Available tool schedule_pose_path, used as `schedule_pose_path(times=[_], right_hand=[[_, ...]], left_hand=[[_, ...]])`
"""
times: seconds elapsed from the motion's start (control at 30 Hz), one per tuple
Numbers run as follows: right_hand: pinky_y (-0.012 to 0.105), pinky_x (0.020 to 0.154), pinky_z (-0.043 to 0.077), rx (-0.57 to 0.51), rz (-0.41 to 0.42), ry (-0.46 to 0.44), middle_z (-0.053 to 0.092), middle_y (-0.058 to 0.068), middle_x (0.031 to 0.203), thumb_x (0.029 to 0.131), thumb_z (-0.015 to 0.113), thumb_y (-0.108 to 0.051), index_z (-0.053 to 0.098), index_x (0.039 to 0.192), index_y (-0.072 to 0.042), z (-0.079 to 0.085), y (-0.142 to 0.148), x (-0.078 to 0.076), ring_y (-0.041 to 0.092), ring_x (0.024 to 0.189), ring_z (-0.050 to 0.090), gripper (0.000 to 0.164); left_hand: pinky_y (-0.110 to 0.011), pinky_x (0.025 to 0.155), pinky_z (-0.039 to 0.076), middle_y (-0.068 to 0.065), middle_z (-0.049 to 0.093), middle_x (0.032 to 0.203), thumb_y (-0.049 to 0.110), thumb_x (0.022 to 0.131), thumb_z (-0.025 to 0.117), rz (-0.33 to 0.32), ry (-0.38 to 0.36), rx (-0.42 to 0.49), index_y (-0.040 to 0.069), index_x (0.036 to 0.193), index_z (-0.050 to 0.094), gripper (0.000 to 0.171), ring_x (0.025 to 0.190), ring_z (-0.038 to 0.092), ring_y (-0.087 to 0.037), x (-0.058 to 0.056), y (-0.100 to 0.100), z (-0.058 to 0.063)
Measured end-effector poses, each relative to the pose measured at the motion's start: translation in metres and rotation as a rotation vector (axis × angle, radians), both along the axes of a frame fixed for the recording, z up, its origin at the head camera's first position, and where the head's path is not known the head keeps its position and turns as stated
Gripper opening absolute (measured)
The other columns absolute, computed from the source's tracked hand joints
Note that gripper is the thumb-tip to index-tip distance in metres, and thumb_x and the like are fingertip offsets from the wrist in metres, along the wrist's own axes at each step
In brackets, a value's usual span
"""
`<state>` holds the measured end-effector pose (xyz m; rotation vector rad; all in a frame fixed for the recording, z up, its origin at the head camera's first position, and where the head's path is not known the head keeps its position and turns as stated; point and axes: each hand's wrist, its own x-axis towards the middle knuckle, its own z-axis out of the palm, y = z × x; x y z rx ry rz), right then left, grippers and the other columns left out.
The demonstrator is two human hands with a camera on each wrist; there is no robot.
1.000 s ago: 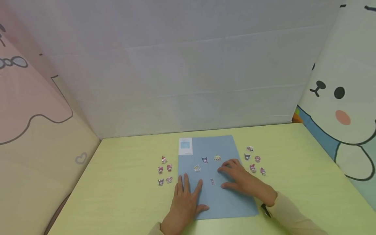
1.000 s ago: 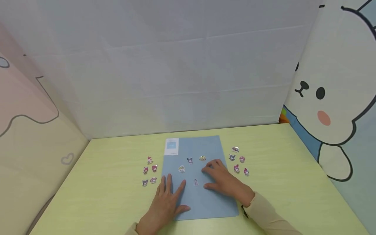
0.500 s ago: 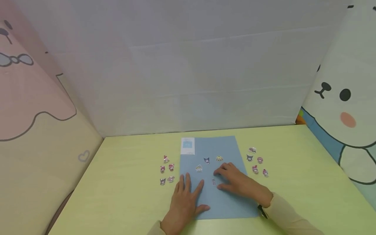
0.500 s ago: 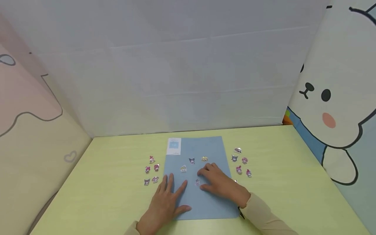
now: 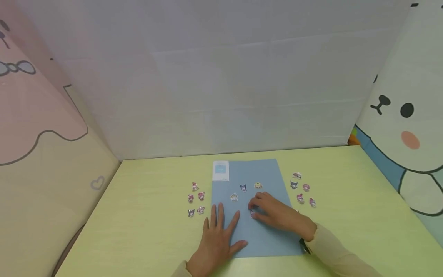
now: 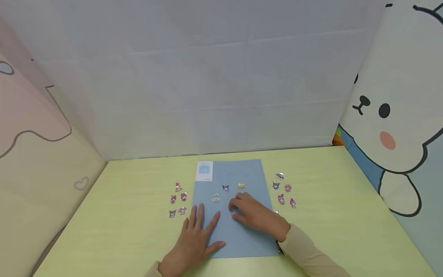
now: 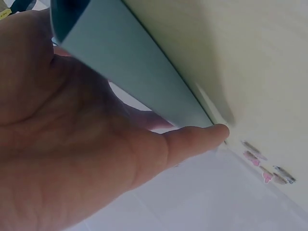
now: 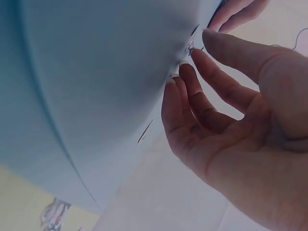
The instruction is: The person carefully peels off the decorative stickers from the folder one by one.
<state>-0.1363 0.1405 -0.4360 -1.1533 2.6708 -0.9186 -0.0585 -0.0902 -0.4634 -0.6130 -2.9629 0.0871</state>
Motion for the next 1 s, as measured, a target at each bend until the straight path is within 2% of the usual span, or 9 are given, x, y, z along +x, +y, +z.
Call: schedule_pose_path(times=[0.07,0.23,0.3,0.53,0.67,0.77,1.0], right_hand=[[0.039,0.086,0.050,-0.002,0.001,0.010,0.060,-0.003,0.102,0.097,0.071,-0.012,0.068,0.106,-0.010,0.000,-0.001,-0.001,0.015,0.094,0.052,0.010],[0.039,0.086,0.050,-0.006,-0.013,0.011,0.061,-0.005,0.097,0.095,0.072,-0.006,0.067,0.102,-0.012,-0.001,-0.003,-0.001,0.013,0.092,0.054,0.010],[0.038,0.085,0.050,-0.010,-0.020,0.012,0.061,-0.006,0.095,0.094,0.071,-0.004,0.067,0.100,-0.012,-0.002,-0.004,-0.002,0.011,0.090,0.054,0.011],[0.036,0.081,0.050,-0.024,-0.027,0.029,0.061,-0.008,0.089,0.093,0.070,0.001,0.065,0.093,-0.012,-0.004,-0.006,-0.003,0.009,0.085,0.053,0.014],[0.036,0.081,0.051,-0.021,-0.043,0.012,0.061,-0.008,0.087,0.093,0.070,0.001,0.066,0.091,-0.012,-0.003,-0.006,-0.004,0.008,0.083,0.053,0.014],[0.035,0.081,0.053,-0.025,-0.053,-0.005,0.063,-0.008,0.087,0.093,0.070,0.000,0.066,0.091,-0.012,-0.003,-0.005,-0.004,0.007,0.082,0.054,0.013],[0.033,0.080,0.054,-0.080,-0.077,-0.033,0.063,-0.007,0.088,0.093,0.068,0.004,0.066,0.093,-0.010,0.000,0.008,-0.005,0.007,0.083,0.056,0.015]], left_hand=[[-0.059,0.096,0.048,-0.031,0.042,0.152,0.074,0.092,0.054,-0.007,0.002,0.023,0.025,0.151,0.052,0.076,0.139,0.042,-0.050,0.000,-0.001,-0.002],[-0.063,0.098,0.046,-0.032,0.037,0.155,0.071,0.093,0.056,0.008,-0.084,0.045,0.024,0.153,0.050,0.076,0.142,0.038,-0.051,0.001,0.002,0.008],[-0.063,0.099,0.046,-0.032,0.036,0.156,0.071,0.093,0.055,0.012,-0.097,0.040,0.024,0.153,0.049,0.076,0.143,0.037,-0.051,0.001,0.003,0.009],[-0.063,0.096,0.048,-0.033,0.039,0.153,0.072,0.093,0.053,-0.006,-0.025,0.052,0.024,0.152,0.051,0.076,0.140,0.039,-0.052,0.000,0.000,-0.004],[-0.063,0.096,0.048,-0.032,0.039,0.154,0.073,0.094,0.050,-0.005,-0.034,0.056,0.024,0.152,0.051,0.076,0.140,0.039,-0.052,0.000,-0.001,-0.006],[-0.063,0.096,0.048,-0.032,0.038,0.154,0.073,0.095,0.048,-0.004,-0.054,0.053,0.023,0.152,0.050,0.076,0.140,0.039,-0.053,0.001,-0.001,-0.003],[-0.063,0.096,0.048,-0.033,0.038,0.154,0.072,0.093,0.055,0.006,-0.080,0.017,0.024,0.153,0.050,0.077,0.140,0.039,-0.053,0.001,0.003,0.009]])
